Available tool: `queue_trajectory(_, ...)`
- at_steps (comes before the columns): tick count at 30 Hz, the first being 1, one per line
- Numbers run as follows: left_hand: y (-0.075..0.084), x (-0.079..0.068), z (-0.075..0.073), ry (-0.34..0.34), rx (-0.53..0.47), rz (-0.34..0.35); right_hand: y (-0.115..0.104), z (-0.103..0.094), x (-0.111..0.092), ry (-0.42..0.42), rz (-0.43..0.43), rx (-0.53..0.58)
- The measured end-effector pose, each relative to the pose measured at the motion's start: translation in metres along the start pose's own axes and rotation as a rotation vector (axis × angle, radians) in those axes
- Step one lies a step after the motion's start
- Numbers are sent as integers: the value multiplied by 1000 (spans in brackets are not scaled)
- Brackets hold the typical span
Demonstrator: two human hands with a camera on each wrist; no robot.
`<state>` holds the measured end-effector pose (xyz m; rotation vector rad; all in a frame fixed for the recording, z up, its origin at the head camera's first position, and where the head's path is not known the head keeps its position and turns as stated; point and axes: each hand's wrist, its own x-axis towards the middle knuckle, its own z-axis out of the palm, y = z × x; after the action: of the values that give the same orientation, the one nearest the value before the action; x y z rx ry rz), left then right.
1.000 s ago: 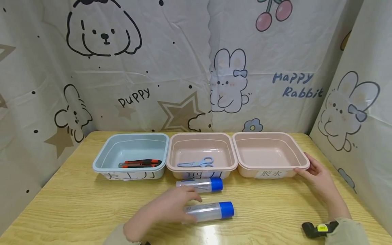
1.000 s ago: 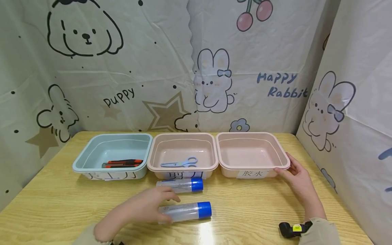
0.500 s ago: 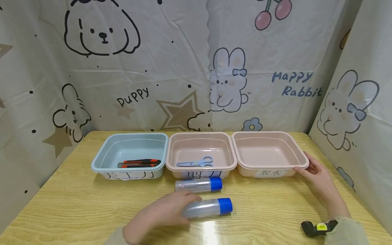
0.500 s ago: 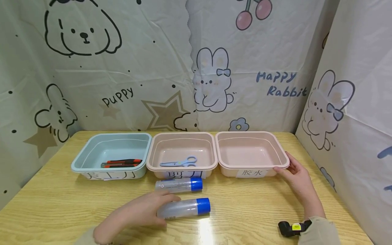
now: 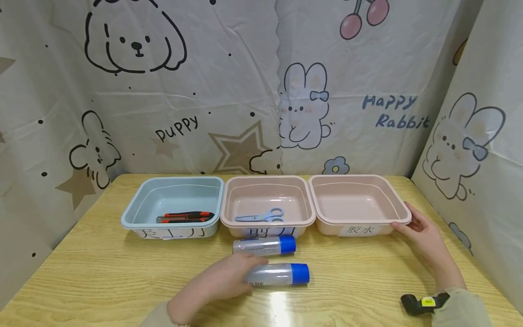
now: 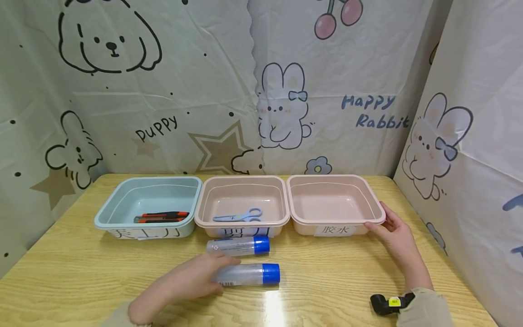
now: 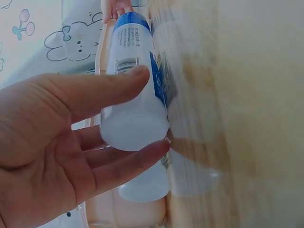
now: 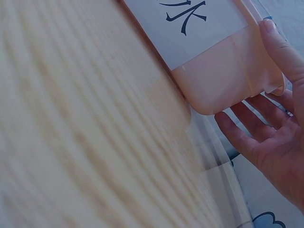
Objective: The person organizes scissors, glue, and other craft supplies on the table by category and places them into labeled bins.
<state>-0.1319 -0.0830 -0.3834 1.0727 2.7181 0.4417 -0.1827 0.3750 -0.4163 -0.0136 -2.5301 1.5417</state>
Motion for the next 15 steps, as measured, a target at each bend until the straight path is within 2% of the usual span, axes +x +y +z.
queue_trajectory(4, -1, 2, 2, 25, -40, 1, 2, 0, 0, 4, -1, 21)
queue_trajectory(7, 0, 3, 2, 34, -61, -3, 1, 1, 0, 7, -8, -4)
queue_trajectory(12, 3, 2, -3, 73, -84, 12, 0, 1, -1, 7, -11, -22)
queue_trajectory(15, 4, 4, -6, 107, -82, 20, 1, -1, -1, 5, -10, 6)
